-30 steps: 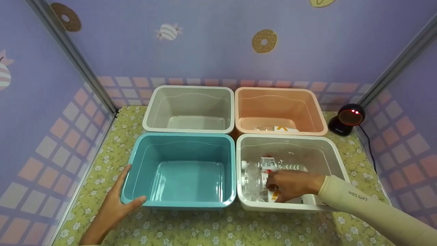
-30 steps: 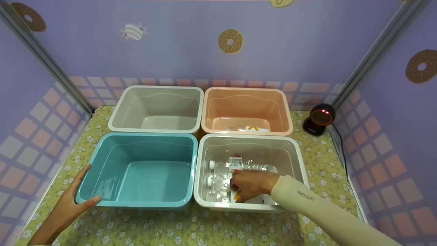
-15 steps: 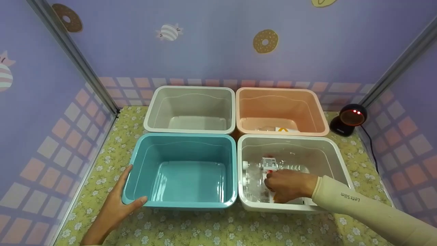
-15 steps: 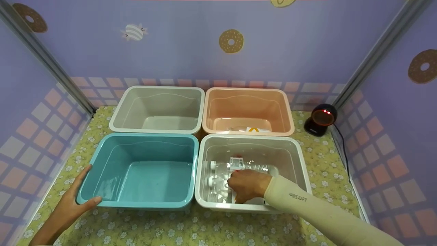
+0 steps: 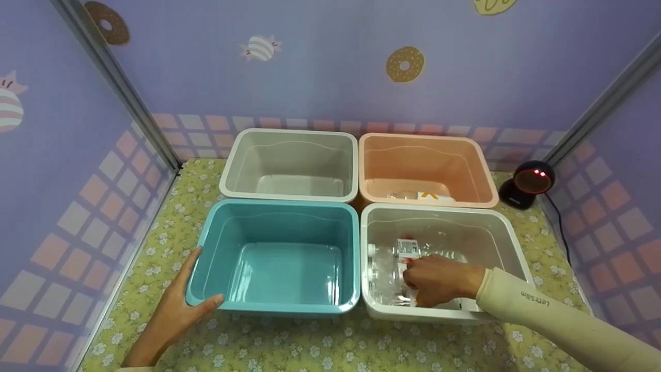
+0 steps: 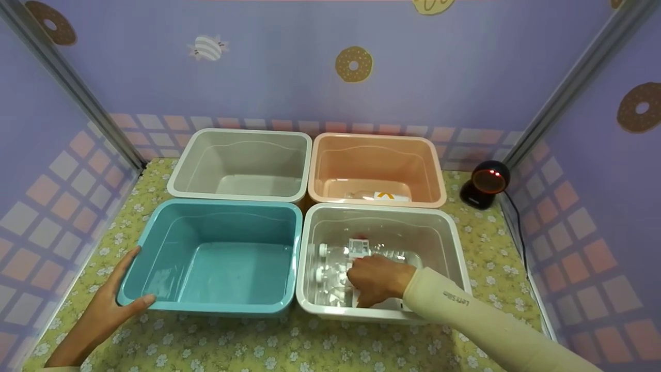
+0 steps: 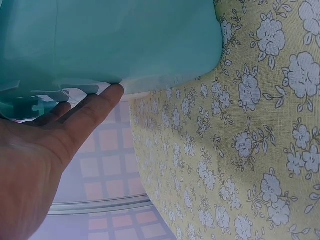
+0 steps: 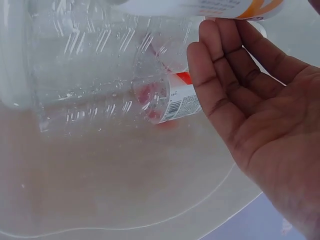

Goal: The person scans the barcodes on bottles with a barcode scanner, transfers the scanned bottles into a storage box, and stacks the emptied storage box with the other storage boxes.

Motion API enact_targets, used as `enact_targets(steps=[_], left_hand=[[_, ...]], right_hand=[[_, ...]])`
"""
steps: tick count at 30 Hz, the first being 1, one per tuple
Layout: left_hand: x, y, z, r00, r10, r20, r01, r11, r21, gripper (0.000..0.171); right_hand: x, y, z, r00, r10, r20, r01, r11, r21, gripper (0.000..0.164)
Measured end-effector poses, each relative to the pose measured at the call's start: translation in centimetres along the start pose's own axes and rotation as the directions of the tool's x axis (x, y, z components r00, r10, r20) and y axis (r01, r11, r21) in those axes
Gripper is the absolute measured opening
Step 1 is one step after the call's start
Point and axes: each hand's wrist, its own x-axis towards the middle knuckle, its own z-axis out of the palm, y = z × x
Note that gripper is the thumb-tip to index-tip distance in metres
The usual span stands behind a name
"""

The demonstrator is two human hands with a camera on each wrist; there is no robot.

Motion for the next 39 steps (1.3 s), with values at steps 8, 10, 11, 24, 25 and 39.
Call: enact_targets(steps=[8,10,11,24,25,39], left_hand=[[0.0,0.0,0.0,1.000,0.009,-0.005,-0.009,0.999,0.039,0.112],[0.0,0.0,0.0,1.000,0.016,-0.010,-0.015,0.999,0.032,0.112],[0.0,0.0,0.0,1.000,0.019,-0.014,-0.018,0.999,0.030,0.112],[0.1,-0.1,0.0,1.000,0.030,-0.007,-0.029,0.998,0.049,0.112],[0.1,-0.1,0.0,1.000,0.030,-0.006,-0.030,0.998,0.051,0.112],[0.0,-0.1,0.1,0.999,0.028,-0.019,-0.028,0.999,0.026,0.112]], right_hand=[[-1.0,1.1,-1.0,0.999,0.014,0.034,-0.018,0.992,0.128,0.034],[-1.2,1.3,-1.4,0.999,0.003,0.044,-0.010,0.985,0.171,0.034],[-1.3,1.5,-1.6,0.999,0.001,0.049,-0.010,0.981,0.194,0.034],[-2.2,2.5,-2.6,0.997,-0.023,0.080,-0.008,0.928,0.373,0.032],[-2.3,2.5,-2.7,0.997,-0.024,0.068,-0.003,0.928,0.373,0.033],[-3.5,4.4,-4.1,0.995,0.051,-0.085,-0.006,0.885,0.465,0.042]])
